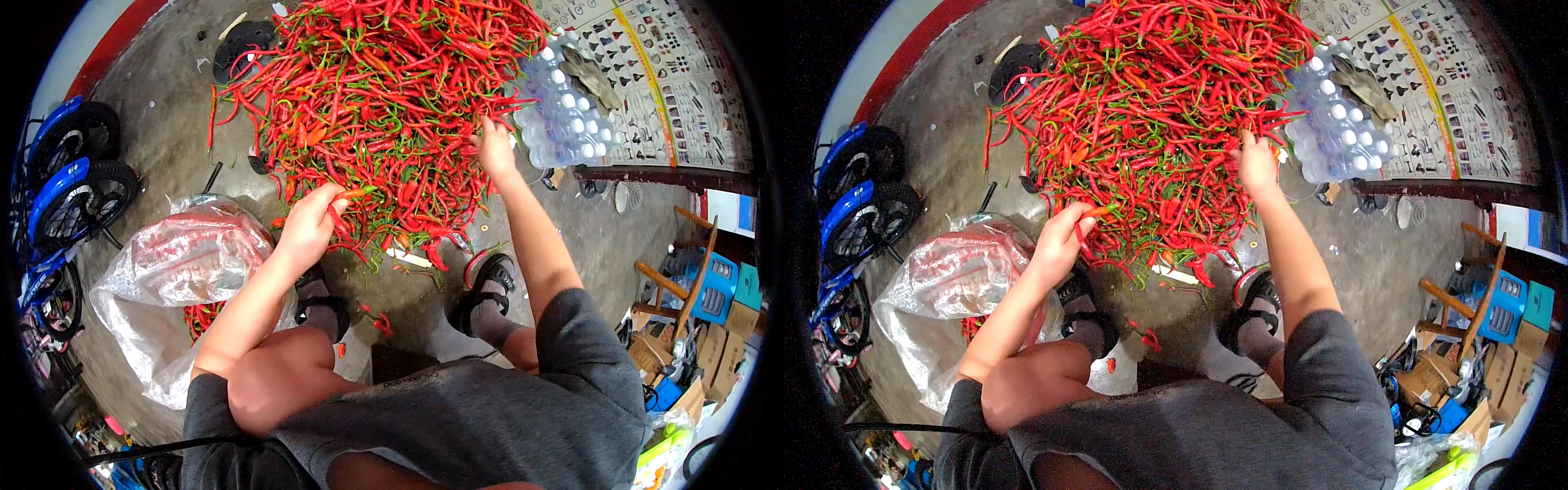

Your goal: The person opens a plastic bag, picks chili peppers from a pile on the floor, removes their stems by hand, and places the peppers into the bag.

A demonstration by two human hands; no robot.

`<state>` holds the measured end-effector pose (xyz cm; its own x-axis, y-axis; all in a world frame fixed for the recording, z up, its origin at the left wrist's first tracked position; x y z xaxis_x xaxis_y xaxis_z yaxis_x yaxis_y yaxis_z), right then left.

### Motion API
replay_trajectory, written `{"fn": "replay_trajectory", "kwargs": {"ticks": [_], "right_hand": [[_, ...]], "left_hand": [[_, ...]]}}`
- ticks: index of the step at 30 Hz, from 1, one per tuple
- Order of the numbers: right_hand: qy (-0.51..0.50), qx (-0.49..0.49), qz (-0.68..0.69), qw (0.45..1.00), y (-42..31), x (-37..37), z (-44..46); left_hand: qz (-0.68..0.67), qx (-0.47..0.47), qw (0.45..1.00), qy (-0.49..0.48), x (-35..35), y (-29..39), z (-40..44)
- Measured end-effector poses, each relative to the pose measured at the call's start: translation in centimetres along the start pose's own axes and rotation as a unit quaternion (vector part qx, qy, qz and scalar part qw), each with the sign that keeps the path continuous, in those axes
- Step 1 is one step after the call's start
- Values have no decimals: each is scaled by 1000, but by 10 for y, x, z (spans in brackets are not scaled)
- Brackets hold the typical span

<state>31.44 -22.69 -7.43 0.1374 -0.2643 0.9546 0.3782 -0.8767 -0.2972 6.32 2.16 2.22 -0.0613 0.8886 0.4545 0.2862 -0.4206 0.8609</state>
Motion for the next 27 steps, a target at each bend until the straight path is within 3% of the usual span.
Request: {"fn": "replay_trajectory", "kwargs": {"ticks": [2,4,5,7,9,11,12,13,15,16,17,19,21,23,24,25,26,27], "right_hand": [[9,3,-30,1000,39,-13,18],[-103,96,-32,990,64,-36,27],[-102,99,-32,989,67,-38,28],[10,1,49,999,48,-6,17],[96,50,85,991,26,27,6],[58,-59,326,942,-7,62,-17],[53,-58,326,942,-22,73,-28],[22,-85,468,880,-34,80,-38],[-38,-85,688,720,-63,81,-58],[-60,-81,710,697,-78,82,-67],[-81,-78,732,672,-93,83,-75],[-116,-59,756,642,-117,79,-89],[-128,-53,780,610,-134,75,-99],[-162,-42,748,642,-141,73,-102],[-187,-61,664,721,-141,73,-102],[-186,-61,664,721,-142,77,-101],[-151,81,479,861,-148,85,-99],[-106,218,257,936,-154,92,-98]], "left_hand": [[-25,44,999,-18,-1,3,-1],[-85,43,995,-7,-2,7,-1],[-86,43,995,-4,-3,3,1],[-179,40,983,19,-7,-11,3],[-209,37,977,24,-7,-13,6],[-220,102,970,12,-8,-8,9],[-264,174,948,-31,-9,-6,8],[-313,124,941,-32,-17,-9,12],[-242,29,970,-5,-23,-4,16],[-295,40,955,0,-21,7,16],[-240,-22,971,-3,-18,9,18],[-386,-10,921,-46,-16,27,16],[-432,20,895,-108,-14,39,12],[-417,41,904,-90,-17,34,9],[-416,41,904,-91,-20,27,10],[-369,14,927,-62,-21,19,13],[-321,-12,947,-33,-22,12,14],[-321,-12,946,-34,-19,14,14]]}}
Point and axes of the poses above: each hand's wrist, its own z-axis towards the middle knuckle, its own x-axis out of the back of the hand, y = z × x, the point moved 2 cm from there along z, towards the middle knuckle, and after that the axes turned 2 degrees about -y, right-handed, at the moved point
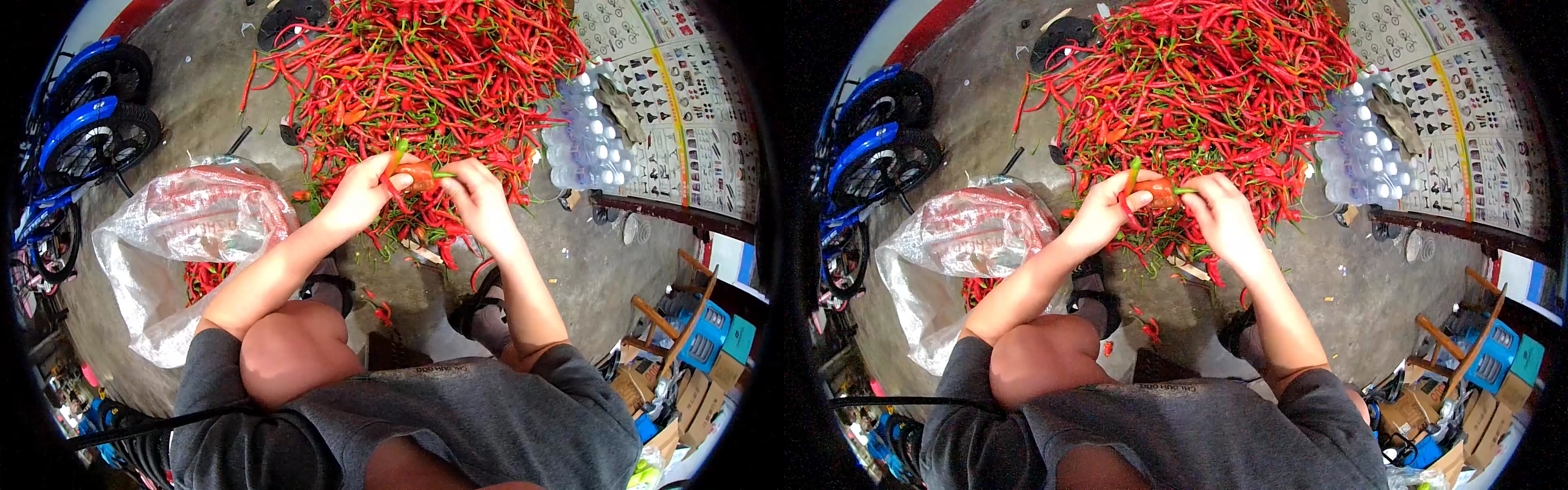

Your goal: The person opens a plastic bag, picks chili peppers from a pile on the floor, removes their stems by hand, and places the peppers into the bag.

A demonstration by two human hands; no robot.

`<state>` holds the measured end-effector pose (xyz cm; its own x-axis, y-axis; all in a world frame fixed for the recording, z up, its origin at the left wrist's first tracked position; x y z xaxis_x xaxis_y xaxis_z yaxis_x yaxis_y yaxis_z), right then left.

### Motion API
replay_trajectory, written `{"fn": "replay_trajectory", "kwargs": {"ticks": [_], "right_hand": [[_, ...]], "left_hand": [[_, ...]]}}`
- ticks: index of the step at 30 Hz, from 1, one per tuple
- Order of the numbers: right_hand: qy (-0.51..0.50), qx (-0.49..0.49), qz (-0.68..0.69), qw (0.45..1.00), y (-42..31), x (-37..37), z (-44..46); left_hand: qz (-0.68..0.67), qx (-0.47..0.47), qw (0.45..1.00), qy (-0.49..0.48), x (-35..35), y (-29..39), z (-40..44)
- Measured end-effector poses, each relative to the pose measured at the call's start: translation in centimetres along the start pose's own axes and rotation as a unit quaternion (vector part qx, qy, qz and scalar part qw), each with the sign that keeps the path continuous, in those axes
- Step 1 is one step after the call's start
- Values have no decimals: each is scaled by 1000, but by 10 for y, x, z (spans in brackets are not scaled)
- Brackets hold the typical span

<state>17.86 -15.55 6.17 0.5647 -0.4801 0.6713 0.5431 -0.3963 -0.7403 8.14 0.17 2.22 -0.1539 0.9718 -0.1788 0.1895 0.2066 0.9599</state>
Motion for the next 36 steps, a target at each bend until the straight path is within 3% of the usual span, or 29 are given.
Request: {"fn": "replay_trajectory", "kwargs": {"ticks": [2,4,6,8,10,12,16,19,20,22,23,24,25,26,28,29,30,32,34,36], "right_hand": [[-6,26,-63,998,-11,5,2],[-72,75,-150,983,-18,7,5],[-140,56,-50,987,-10,-3,2],[-157,51,29,986,-12,-7,-3],[-170,32,86,981,-10,-10,-7],[-169,19,164,972,-11,-12,-10],[-199,-35,269,942,-7,-25,-15],[-193,-123,511,828,-8,-35,-19],[-183,-172,498,830,-5,-33,-17],[-248,-146,520,804,28,-40,-13],[-276,-145,423,851,40,-37,-15],[-282,-58,282,915,69,-48,-17],[-296,23,55,953,103,-50,-16],[-293,-15,-180,939,119,-44,-11],[-59,-197,-241,949,159,-31,-9],[-44,-282,-260,922,173,-31,-6],[-45,-282,-260,922,174,-31,-2],[-123,-406,-262,867,178,-34,0],[-114,-406,-254,870,190,-36,-1],[-70,-426,-72,899,196,-40,-1]], "left_hand": [[220,-37,975,4,3,10,-1],[221,-44,974,-5,6,11,-2],[221,-52,974,-20,8,6,-4],[-65,58,994,-62,8,-10,-8],[-77,52,993,-75,9,-3,-15],[-108,169,976,-83,13,-6,-23],[-216,181,952,-124,14,-23,-26],[-264,170,943,-109,12,-37,-27],[-294,152,937,-116,13,-36,-26],[-361,146,918,-75,18,-34,-22],[-389,124,910,-70,20,-33,-21],[-417,102,901,-65,22,-30,-20],[-441,94,890,-71,22,-27,-21],[-441,94,890,-71,25,-29,-21],[-385,121,913,-54,26,-32,-22],[-310,131,941,-28,25,-28,-22],[-310,132,941,-27,21,-24,-21],[-234,158,959,11,17,-20,-20],[-248,169,954,29,15,-18,-18],[-195,159,967,49,17,-20,-17]]}}
Point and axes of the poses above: each hand's wrist, its own z-axis towards the middle knuckle, its own x-axis out of the back of the hand, y = z × x, the point moved 2 cm from there along z, towards the middle knuckle, and after that the axes turned 2 degrees about -y, right-handed, at the moved point
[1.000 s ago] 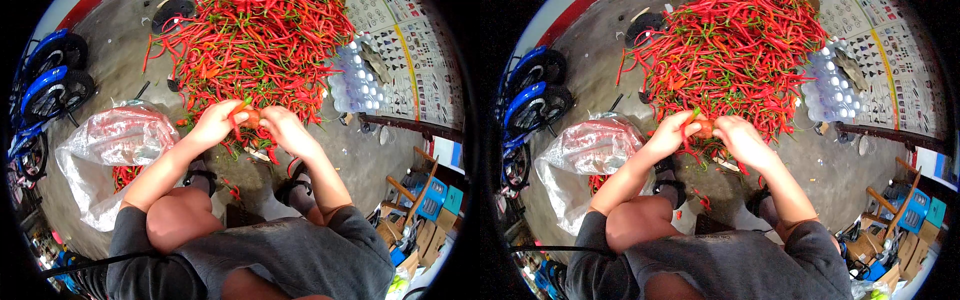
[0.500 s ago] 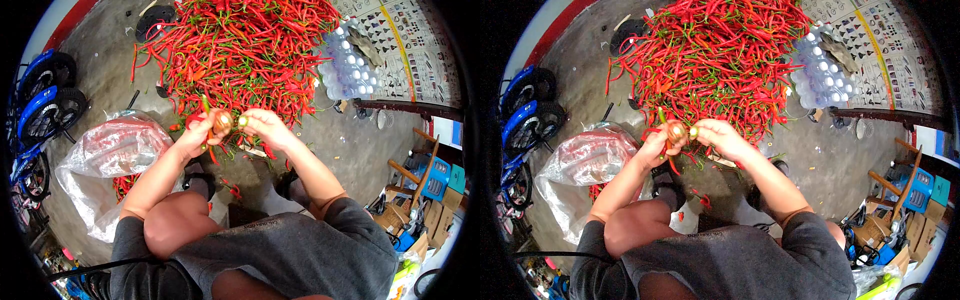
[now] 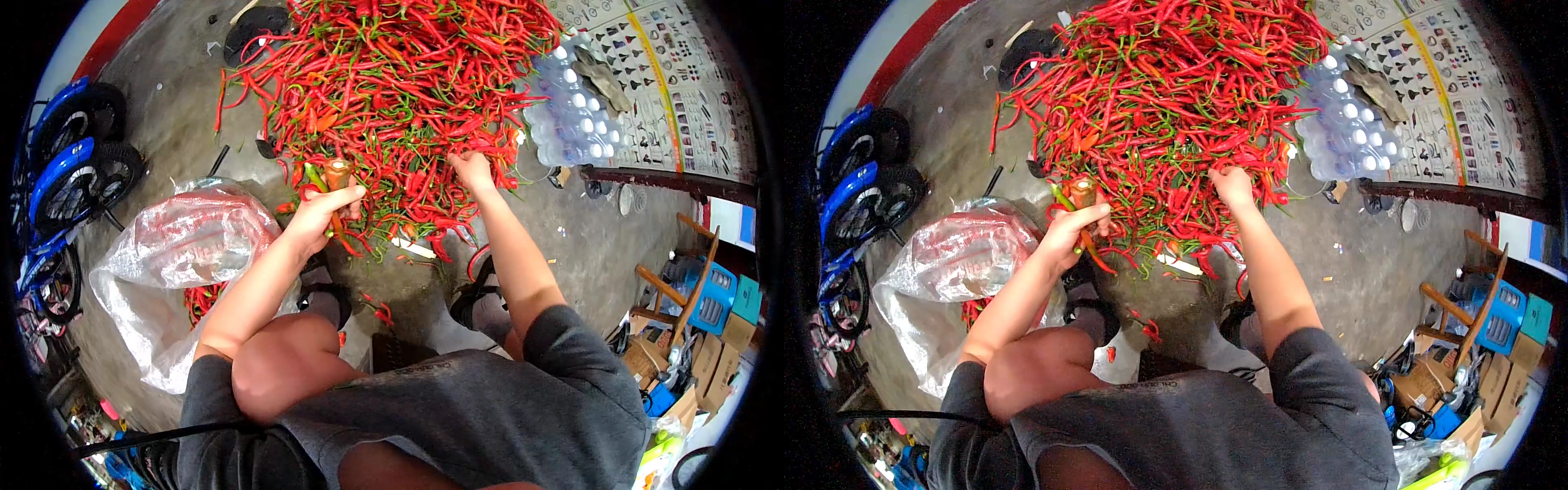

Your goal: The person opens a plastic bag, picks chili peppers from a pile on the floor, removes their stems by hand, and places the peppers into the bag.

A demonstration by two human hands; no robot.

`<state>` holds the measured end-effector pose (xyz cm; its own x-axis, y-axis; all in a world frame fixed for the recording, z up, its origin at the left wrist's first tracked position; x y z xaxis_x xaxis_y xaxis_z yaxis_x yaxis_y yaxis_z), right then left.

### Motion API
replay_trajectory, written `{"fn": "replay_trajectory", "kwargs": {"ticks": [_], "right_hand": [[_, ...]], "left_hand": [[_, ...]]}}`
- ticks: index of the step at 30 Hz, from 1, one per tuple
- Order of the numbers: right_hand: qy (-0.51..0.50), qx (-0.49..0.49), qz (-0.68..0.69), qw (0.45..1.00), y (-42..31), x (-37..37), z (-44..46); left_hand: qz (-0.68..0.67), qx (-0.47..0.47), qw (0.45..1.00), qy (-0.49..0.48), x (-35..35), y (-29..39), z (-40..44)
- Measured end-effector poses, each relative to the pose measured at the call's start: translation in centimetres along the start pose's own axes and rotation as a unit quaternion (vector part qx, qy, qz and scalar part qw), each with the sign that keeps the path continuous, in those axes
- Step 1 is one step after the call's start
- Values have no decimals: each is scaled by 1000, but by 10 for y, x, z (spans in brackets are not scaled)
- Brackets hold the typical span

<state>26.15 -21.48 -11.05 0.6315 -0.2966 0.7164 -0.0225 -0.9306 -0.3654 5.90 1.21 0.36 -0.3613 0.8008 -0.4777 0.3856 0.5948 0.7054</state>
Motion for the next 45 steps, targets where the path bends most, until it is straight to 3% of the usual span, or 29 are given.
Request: {"fn": "replay_trajectory", "kwargs": {"ticks": [1,2,4,6,10,12,16,19,20,22,25,29,31,32,34,36,38,39,42,44,45], "right_hand": [[36,29,135,990,-9,3,-18],[32,30,134,990,-19,5,-36],[41,175,205,962,-54,15,-76],[82,342,60,934,-86,19,-114],[68,435,-78,895,-126,3,-160],[43,408,-51,911,-124,-2,-161],[-21,474,49,879,-106,-19,-151],[-148,379,126,905,-103,-19,-157],[-146,379,126,905,-106,-14,-158],[-237,271,102,927,-108,-10,-157],[-321,204,179,907,-103,-17,-150],[-238,281,225,902,-111,-9,-161],[-182,437,225,852,-115,-12,-166],[-181,436,226,852,-115,-14,-166],[-123,560,185,798,-118,-13,-169],[-126,569,176,793,-121,-12,-173],[-148,645,132,738,-127,-9,-183],[-197,639,82,739,-129,-6,-187],[-145,656,63,738,-126,3,-173],[-66,585,-52,806,-104,8,-128],[-12,480,-102,871,-85,8,-97]], "left_hand": [[-19,6,1000,-6,5,-4,2],[-21,7,1000,-2,7,-7,4],[-24,29,999,22,1,-9,6],[-48,46,997,40,-8,-8,6],[20,10,1000,14,-15,-14,8],[9,-10,999,34,-16,-11,4],[31,-36,995,88,3,-5,4],[23,-60,993,95,4,-5,2],[23,-60,994,94,4,-4,2],[71,-94,987,106,5,0,3],[93,-122,982,112,8,0,3],[40,-113,985,122,11,4,2],[-23,-76,988,133,9,3,1],[-22,-75,988,132,7,5,0],[-58,-21,991,116,3,6,-3],[-59,-12,992,115,5,3,-2],[-61,-3,992,113,11,-1,0],[-73,-6,990,119,15,-3,2],[-81,-3,987,141,22,-2,2],[-109,-17,984,141,22,4,1],[-121,-11,981,152,23,4,1]]}}
Point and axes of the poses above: each hand's wrist, its own z-axis towards the middle knuckle, its own x-axis out of the back of the hand, y = z × x, the point moved 2 cm from there along z, towards the middle knuckle, and after that the axes turned 2 degrees about -y, right-handed, at the moved point
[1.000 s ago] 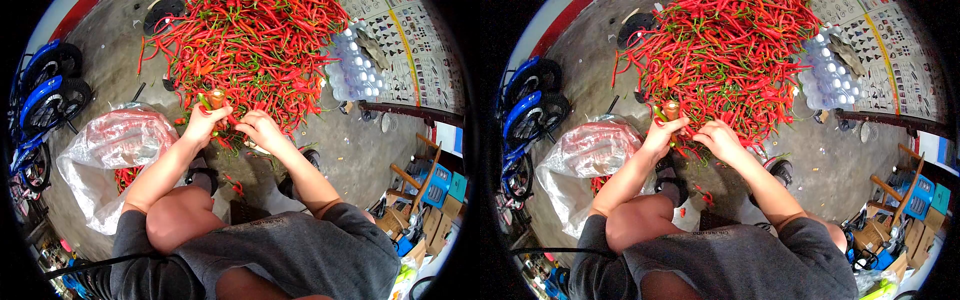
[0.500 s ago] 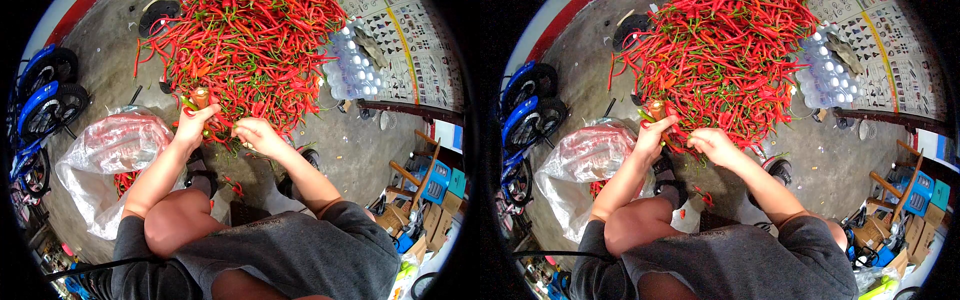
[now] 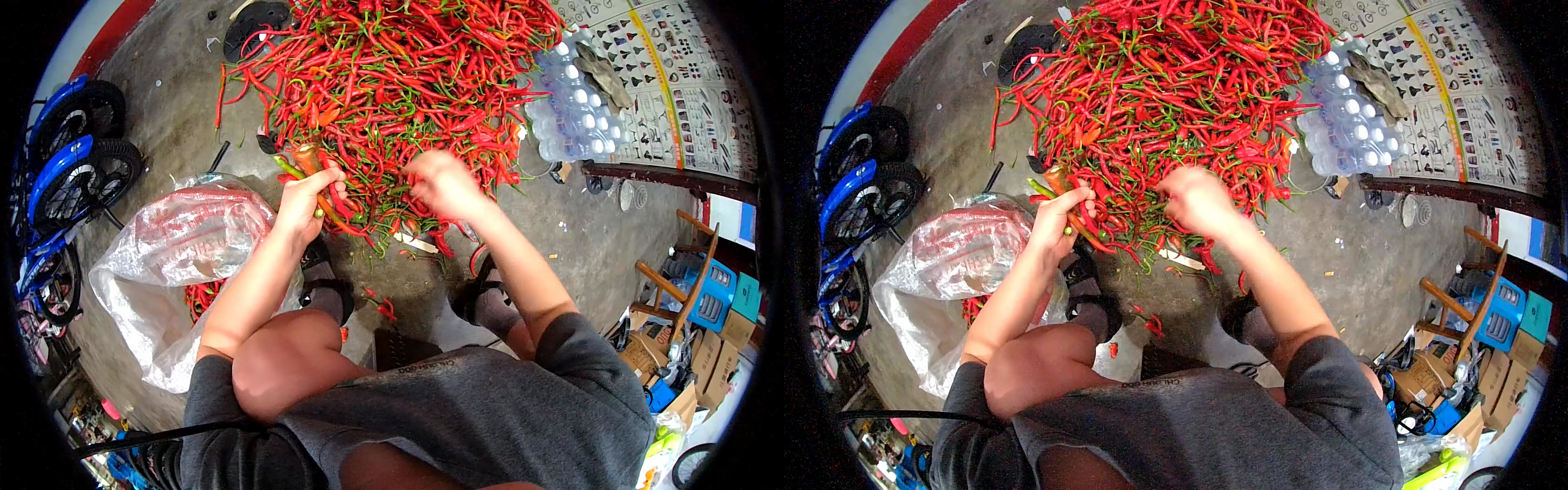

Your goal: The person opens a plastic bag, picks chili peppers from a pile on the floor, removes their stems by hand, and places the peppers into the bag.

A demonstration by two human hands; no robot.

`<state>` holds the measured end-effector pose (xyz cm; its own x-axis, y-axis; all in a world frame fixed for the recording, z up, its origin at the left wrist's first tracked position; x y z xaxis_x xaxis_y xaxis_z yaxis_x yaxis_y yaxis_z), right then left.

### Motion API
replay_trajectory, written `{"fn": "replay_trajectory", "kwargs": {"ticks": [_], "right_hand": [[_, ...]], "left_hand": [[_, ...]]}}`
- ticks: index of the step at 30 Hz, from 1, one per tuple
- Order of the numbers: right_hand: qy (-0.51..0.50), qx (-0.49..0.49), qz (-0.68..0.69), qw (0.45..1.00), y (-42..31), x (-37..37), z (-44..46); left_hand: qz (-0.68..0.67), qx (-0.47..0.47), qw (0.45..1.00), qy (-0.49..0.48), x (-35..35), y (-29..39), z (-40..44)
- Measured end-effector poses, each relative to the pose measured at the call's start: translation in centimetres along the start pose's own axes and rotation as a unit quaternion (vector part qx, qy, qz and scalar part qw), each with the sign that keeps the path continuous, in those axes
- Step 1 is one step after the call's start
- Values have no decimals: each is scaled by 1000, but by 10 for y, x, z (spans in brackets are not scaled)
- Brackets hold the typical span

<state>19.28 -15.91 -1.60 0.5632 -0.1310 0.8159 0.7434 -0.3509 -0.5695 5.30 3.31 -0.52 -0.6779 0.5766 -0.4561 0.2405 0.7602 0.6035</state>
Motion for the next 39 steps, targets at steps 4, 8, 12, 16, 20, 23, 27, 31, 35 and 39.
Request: {"fn": "replay_trajectory", "kwargs": {"ticks": [4,8,12,16,20,23,27,31,35,39], "right_hand": [[-13,-294,-207,933,111,-23,-20],[76,-285,-181,938,120,-14,-28],[264,-59,-79,959,55,19,-22],[244,46,70,966,-42,16,-24],[186,92,201,957,-89,-5,-28],[214,24,235,948,-92,-12,-26],[160,-77,194,965,-85,-14,-20],[94,-54,124,986,-96,-11,-21],[95,-73,184,976,-92,-23,-20],[11,115,233,966,-99,-15,-15]], "left_hand": [[-1,21,1000,-7,-2,-6,-1],[19,26,999,-23,3,-8,0],[22,62,996,-60,5,-15,3],[-34,172,976,-127,-14,-24,-5],[-104,211,967,-101,-13,-28,-5],[-72,125,986,-80,-4,-30,-2],[13,83,991,-100,-14,-18,-7],[98,41,990,-95,-15,-18,-7],[118,60,983,-125,-12,-15,-6],[98,170,969,-149,-18,-10,-18]]}}
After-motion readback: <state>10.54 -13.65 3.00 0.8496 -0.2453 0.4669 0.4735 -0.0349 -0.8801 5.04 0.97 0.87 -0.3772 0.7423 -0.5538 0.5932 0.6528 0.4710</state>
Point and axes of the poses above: each hand's wrist, its own z-axis towards the middle knuckle, its own x-axis out of the back of the hand, y = z × x, the point moved 2 cm from there along z, towards the middle knuckle, and after that the axes turned 2 degrees about -y, right-handed, at the moved point
